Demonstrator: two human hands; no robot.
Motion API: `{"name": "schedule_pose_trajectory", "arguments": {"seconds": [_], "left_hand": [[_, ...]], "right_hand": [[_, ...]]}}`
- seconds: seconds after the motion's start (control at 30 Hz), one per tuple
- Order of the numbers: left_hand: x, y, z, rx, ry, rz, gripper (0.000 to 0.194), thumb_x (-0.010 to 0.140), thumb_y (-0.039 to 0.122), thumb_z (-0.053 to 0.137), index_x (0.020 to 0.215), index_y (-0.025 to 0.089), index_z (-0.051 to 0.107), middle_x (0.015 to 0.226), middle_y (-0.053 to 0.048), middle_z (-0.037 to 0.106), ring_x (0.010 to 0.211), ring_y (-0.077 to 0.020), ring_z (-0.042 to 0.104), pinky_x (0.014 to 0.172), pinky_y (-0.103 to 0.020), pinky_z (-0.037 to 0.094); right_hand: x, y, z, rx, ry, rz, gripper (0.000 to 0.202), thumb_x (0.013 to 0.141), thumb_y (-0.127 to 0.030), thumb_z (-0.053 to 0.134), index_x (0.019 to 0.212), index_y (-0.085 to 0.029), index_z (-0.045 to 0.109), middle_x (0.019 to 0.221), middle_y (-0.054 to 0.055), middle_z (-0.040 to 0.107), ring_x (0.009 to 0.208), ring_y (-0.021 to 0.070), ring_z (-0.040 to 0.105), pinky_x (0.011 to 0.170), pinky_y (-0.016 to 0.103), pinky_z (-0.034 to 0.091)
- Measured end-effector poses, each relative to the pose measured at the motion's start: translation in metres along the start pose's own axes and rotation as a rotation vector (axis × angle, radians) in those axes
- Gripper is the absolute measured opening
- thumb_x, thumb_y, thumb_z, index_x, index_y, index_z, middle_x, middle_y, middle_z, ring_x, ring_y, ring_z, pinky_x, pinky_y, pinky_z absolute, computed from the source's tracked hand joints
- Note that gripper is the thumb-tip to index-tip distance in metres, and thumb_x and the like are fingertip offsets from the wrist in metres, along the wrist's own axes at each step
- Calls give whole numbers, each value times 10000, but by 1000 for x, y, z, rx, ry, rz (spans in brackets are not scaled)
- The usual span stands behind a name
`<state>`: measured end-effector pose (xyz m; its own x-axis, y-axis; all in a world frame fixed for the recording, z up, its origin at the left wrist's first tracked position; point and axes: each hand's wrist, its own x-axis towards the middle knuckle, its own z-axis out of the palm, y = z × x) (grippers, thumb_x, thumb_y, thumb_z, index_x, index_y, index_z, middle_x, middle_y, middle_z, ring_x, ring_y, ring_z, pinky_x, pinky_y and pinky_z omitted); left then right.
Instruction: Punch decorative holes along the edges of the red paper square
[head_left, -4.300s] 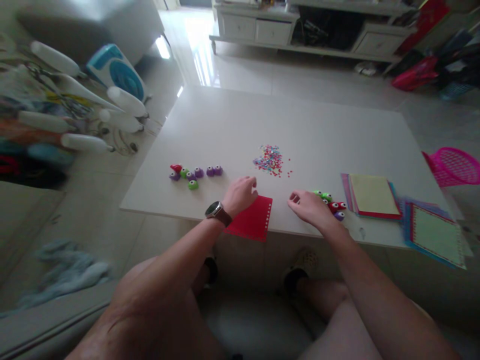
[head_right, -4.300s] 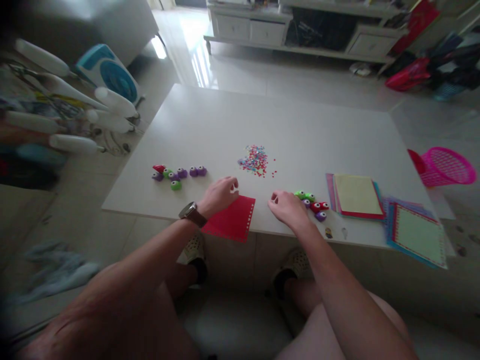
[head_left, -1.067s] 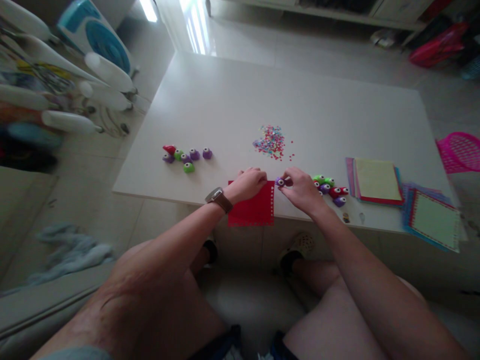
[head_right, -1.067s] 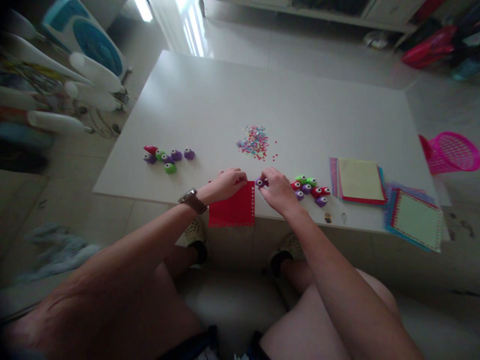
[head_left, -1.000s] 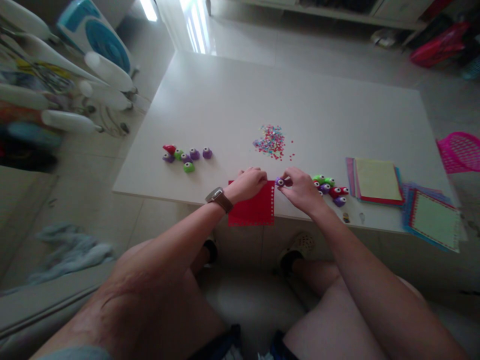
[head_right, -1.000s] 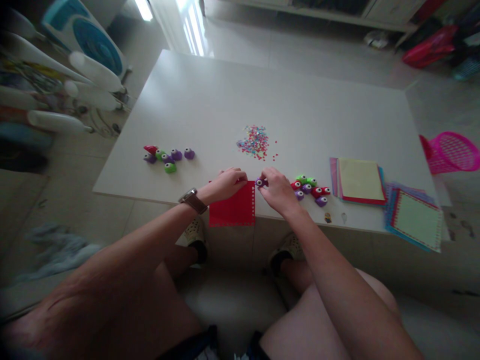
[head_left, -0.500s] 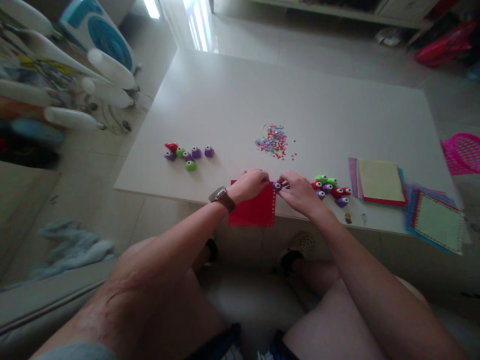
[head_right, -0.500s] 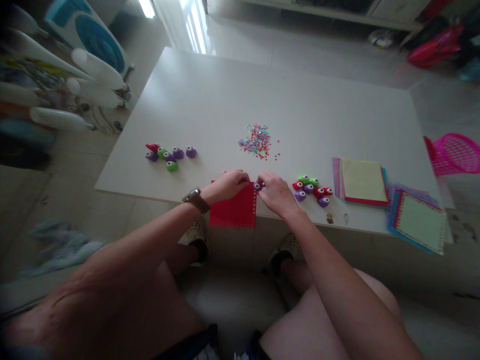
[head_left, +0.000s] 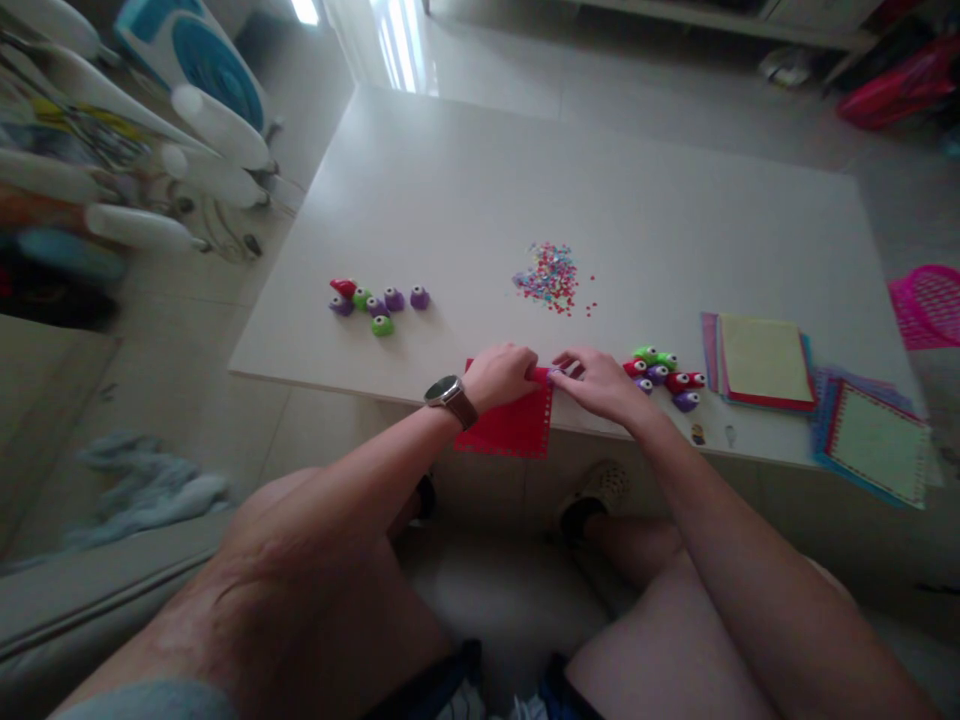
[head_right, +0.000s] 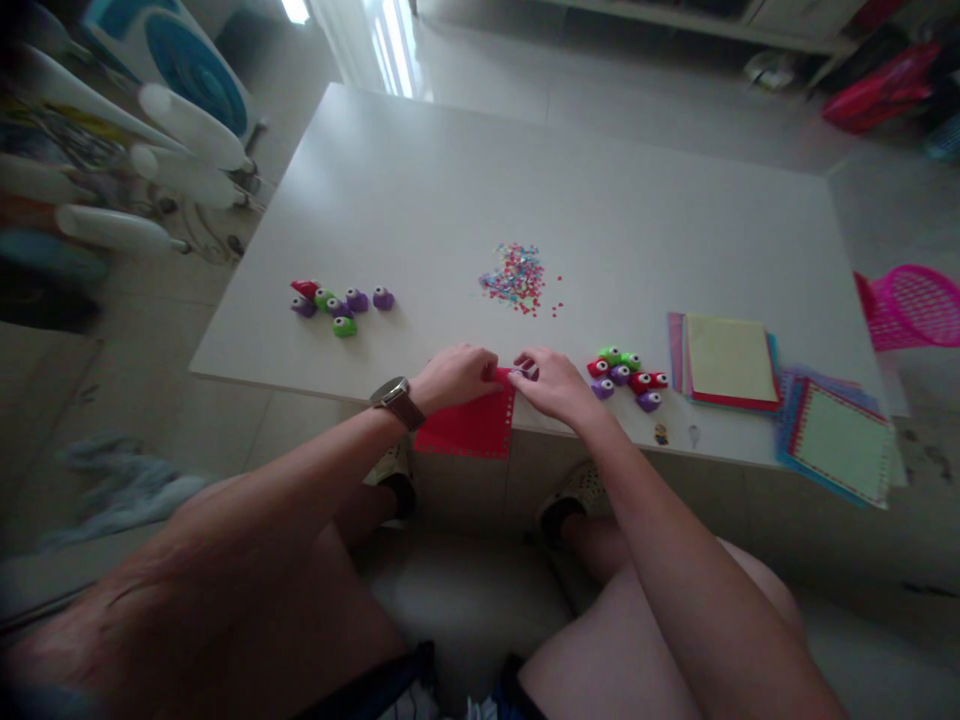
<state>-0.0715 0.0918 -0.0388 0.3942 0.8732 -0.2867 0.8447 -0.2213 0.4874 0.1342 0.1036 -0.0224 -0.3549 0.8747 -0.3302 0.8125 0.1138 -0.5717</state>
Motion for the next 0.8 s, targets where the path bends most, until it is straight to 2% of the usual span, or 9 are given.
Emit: {"name": "schedule_pose_trajectory", "arguments": {"seconds": [0.07,0.27,0.4,0.63,0.8], "left_hand": [[-1,-1,1,14,2,1,193,918,367,700,910,203,803,870,-83,765,778,-213,662,685,-321,441],[0,-2,1,18,-11,-3,207,912,387,700,907,206,802,866,-90,773,779,-228,666,675,-328,438],[1,-1,0,25,-28,-10,213,914,388,703,943,209,815,887,-92,783,798,-226,677,697,-321,453],[1,-1,-1,15,-32,6,253,925,380,649,960,201,825,903,-103,793,788,-220,674,697,-321,441],[1,5,-8,-15,-59,-28,401,997,488,553,969,191,822,898,-116,794,769,-219,668,665,-326,397]], "right_hand": [[1,-3,-3,34,-30,55,110,969,-243,691,1014,-185,773,1067,107,806,909,219,738,841,318,561],[1,-3,-10,43,-51,145,99,957,-215,720,1003,-178,800,942,90,816,847,219,745,790,311,555],[1,-2,-9,55,-38,137,96,954,-221,728,994,-178,803,918,85,813,823,209,740,786,302,554],[2,-3,-5,81,-34,84,99,964,-236,720,991,-183,798,1000,92,821,893,215,741,829,310,555],[3,-3,-3,93,-19,65,107,964,-229,719,1003,-169,799,1031,97,820,895,205,725,840,307,546]]}}
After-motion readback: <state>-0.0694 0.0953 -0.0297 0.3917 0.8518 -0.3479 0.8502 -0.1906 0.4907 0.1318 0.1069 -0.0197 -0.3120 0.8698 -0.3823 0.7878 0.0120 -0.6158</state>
